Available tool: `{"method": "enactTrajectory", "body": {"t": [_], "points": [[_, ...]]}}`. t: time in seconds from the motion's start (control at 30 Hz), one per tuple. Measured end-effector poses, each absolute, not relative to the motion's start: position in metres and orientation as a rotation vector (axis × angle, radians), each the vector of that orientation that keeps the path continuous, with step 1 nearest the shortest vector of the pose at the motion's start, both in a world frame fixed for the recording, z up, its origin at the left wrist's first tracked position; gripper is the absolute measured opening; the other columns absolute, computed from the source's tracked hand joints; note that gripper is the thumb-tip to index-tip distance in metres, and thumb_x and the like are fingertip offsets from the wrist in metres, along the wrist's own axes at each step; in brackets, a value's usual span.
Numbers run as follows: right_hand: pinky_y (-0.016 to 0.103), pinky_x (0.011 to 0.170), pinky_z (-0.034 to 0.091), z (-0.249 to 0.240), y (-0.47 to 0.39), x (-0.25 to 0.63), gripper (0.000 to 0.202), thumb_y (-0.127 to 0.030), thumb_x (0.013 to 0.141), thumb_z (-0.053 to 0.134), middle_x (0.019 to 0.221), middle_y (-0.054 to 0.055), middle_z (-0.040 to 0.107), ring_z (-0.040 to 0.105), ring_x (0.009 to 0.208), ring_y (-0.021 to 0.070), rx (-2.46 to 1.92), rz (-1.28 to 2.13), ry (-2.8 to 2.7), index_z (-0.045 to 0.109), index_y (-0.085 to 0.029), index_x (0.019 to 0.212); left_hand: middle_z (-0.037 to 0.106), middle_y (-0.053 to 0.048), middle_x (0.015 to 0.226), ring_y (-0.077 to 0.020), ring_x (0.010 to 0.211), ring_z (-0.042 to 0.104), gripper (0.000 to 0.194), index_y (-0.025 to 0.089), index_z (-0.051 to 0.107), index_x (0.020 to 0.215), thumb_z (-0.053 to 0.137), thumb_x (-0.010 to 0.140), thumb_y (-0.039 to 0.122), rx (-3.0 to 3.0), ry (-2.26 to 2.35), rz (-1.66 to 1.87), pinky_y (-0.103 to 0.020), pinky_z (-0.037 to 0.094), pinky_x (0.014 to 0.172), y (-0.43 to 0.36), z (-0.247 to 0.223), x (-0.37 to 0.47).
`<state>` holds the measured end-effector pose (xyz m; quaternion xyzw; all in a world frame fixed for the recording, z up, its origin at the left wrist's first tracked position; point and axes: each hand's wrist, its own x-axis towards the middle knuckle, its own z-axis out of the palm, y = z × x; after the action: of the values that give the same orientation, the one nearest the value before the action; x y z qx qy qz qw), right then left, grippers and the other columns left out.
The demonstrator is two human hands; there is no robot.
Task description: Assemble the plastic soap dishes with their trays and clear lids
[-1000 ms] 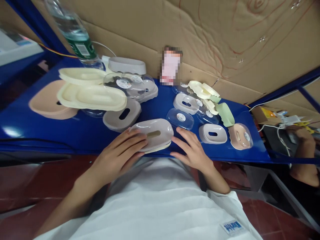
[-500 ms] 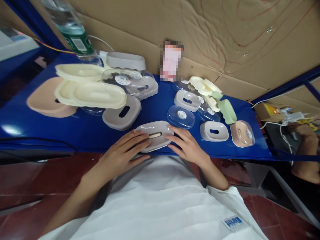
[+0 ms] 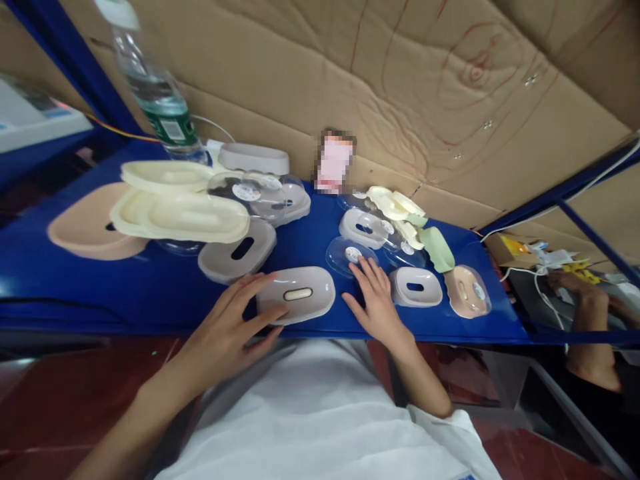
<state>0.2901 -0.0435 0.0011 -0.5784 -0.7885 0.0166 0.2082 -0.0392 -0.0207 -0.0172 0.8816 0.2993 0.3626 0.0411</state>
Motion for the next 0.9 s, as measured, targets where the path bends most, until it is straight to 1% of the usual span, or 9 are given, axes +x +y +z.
{"method": "enactTrajectory", "body": {"t": [0.1, 0.23, 0.37, 0.43, 0.53, 0.63, 0.7, 0.8, 0.9], "points": [[0.065, 0.131, 0.032, -0.003, -0.043, 0.290, 0.055, -0.044, 0.109, 0.058, 0.169, 0.013, 0.047, 0.035, 0.163, 0.0345, -1.650, 0.054, -2.143, 0.051, -0.029, 0.162, 0.048, -0.017, 0.162, -0.0378, 0.145, 0.056, 0.038, 0.025, 0.068, 0.133, 0.076, 0.096, 0.018, 2.680, 0.904, 1.090, -0.056, 0.057, 0.112, -0.020, -0.015, -0.041], [0.062, 0.131, 0.036, -0.006, -0.043, 0.290, 0.061, -0.048, 0.106, 0.064, 0.176, 0.015, 0.035, 0.027, 0.167, 0.0368, -1.664, 0.110, -2.013, 0.052, -0.027, 0.162, 0.051, -0.016, 0.159, -0.0366, 0.142, 0.057, 0.032, 0.025, 0.070, 0.128, 0.077, 0.097, 0.020, 2.659, 0.895, 1.120, -0.057, 0.055, 0.112, -0.019, -0.011, -0.043], [0.059, 0.131, 0.040, -0.005, -0.041, 0.294, 0.046, -0.038, 0.111, 0.056, 0.166, 0.009, 0.053, 0.036, 0.164, 0.0324, -1.625, 0.144, -1.965, 0.060, -0.031, 0.156, 0.053, -0.013, 0.158, -0.0355, 0.141, 0.059, 0.029, 0.028, 0.072, 0.124, 0.077, 0.097, 0.019, 2.622, 0.895, 1.116, -0.056, 0.056, 0.112, -0.020, -0.009, -0.042], [0.057, 0.130, 0.042, 0.000, -0.042, 0.295, 0.046, -0.036, 0.111, 0.056, 0.164, 0.009, 0.056, 0.042, 0.161, 0.0306, -1.555, 0.185, -1.940, 0.060, -0.031, 0.156, 0.054, -0.013, 0.157, -0.0343, 0.140, 0.061, 0.034, 0.029, 0.069, 0.130, 0.076, 0.097, 0.020, 2.601, 0.903, 1.128, -0.055, 0.058, 0.112, -0.020, -0.009, -0.039], [0.054, 0.128, 0.046, 0.007, -0.045, 0.295, 0.049, -0.034, 0.111, 0.058, 0.163, 0.009, 0.058, 0.051, 0.155, 0.0281, -1.363, 0.299, -2.004, 0.056, -0.031, 0.160, 0.050, -0.016, 0.159, -0.0347, 0.143, 0.059, 0.053, 0.029, 0.059, 0.146, 0.078, 0.097, 0.023, 2.539, 0.964, 1.142, -0.054, 0.059, 0.114, -0.017, -0.009, -0.032], [0.057, 0.128, 0.045, 0.010, -0.048, 0.292, 0.052, -0.029, 0.110, 0.058, 0.165, 0.008, 0.055, 0.045, 0.159, 0.0290, -1.185, 0.309, -2.147, 0.052, -0.033, 0.162, 0.042, -0.019, 0.165, -0.0388, 0.149, 0.055, 0.070, 0.028, 0.050, 0.156, 0.082, 0.094, 0.026, 2.515, 0.965, 1.153, -0.055, 0.060, 0.115, -0.013, -0.007, -0.021], [0.059, 0.129, 0.044, 0.009, -0.049, 0.290, 0.054, -0.027, 0.110, 0.059, 0.168, 0.008, 0.052, 0.039, 0.162, 0.0303, -1.127, 0.280, -2.212, 0.051, -0.034, 0.163, 0.037, -0.020, 0.168, -0.0403, 0.150, 0.053, 0.073, 0.028, 0.048, 0.158, 0.083, 0.094, 0.027, 2.523, 0.925, 1.147, -0.056, 0.060, 0.114, -0.010, -0.006, -0.015], [0.059, 0.128, 0.046, 0.007, -0.050, 0.287, 0.054, -0.027, 0.109, 0.061, 0.168, 0.008, 0.051, 0.037, 0.163, 0.0311, -1.092, 0.271, -2.281, 0.052, -0.034, 0.163, 0.033, -0.021, 0.171, -0.0394, 0.150, 0.053, 0.073, 0.027, 0.047, 0.159, 0.082, 0.095, 0.029, 2.508, 0.885, 1.119, -0.054, 0.061, 0.114, -0.010, -0.007, -0.012], [0.059, 0.128, 0.046, 0.007, -0.051, 0.285, 0.055, -0.028, 0.108, 0.063, 0.167, 0.007, 0.052, 0.038, 0.163, 0.0309, -1.083, 0.230, -2.327, 0.053, -0.033, 0.162, 0.039, -0.019, 0.169, -0.0371, 0.150, 0.054, 0.071, 0.028, 0.047, 0.159, 0.081, 0.096, 0.031, 2.510, 0.876, 1.090, -0.053, 0.060, 0.115, -0.010, -0.010, -0.013]]}}
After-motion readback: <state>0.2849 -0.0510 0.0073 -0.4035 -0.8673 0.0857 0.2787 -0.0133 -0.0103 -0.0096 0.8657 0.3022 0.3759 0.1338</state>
